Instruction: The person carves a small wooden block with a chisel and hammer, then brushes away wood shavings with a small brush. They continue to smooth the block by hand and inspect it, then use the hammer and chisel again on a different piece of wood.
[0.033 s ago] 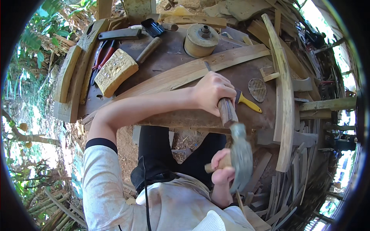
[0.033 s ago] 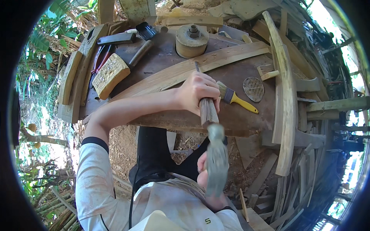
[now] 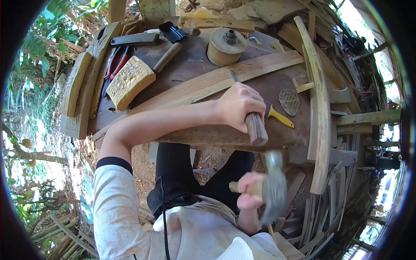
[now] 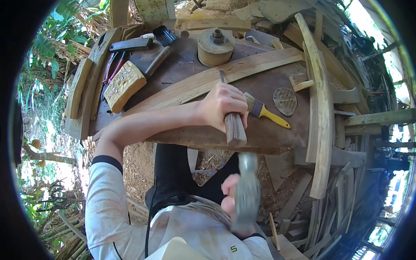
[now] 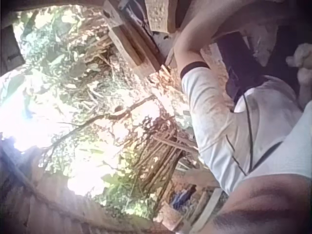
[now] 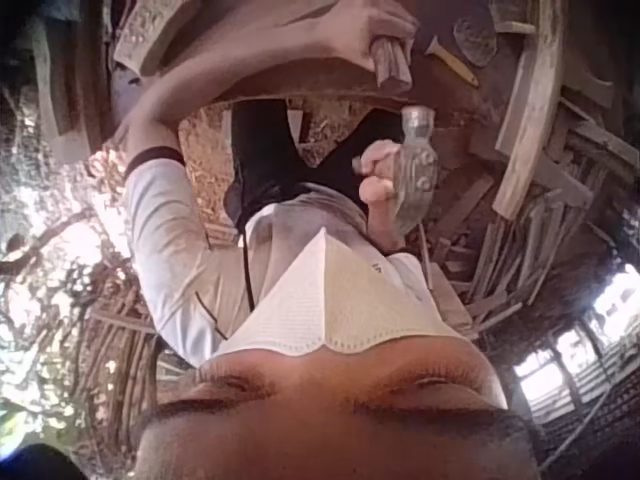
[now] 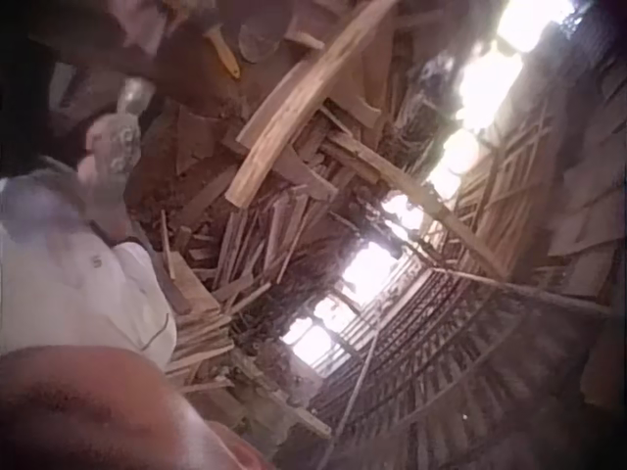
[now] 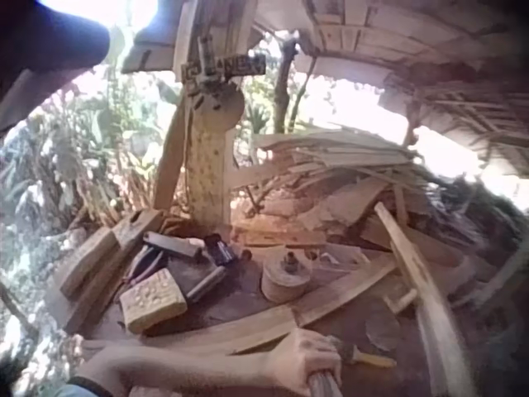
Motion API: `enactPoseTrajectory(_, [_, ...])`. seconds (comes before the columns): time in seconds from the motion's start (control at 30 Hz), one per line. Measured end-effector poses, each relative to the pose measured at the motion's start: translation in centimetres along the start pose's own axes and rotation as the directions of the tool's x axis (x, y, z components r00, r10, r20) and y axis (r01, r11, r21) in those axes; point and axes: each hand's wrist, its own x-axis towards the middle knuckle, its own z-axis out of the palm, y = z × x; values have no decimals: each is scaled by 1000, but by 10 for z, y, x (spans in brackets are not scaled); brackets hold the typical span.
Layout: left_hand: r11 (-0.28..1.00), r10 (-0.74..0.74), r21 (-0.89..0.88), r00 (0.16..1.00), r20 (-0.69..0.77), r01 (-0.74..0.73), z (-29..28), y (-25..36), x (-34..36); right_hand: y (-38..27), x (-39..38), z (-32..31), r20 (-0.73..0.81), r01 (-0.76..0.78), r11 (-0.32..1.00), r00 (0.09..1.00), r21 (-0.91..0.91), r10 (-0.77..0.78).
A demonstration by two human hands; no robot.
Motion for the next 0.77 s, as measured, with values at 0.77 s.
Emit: enactPoseTrajectory(0.77, [996, -81, -35, 997, 10, 81, -5, 9, 5, -42, 4, -10, -6, 284, 932, 957, 226, -290])
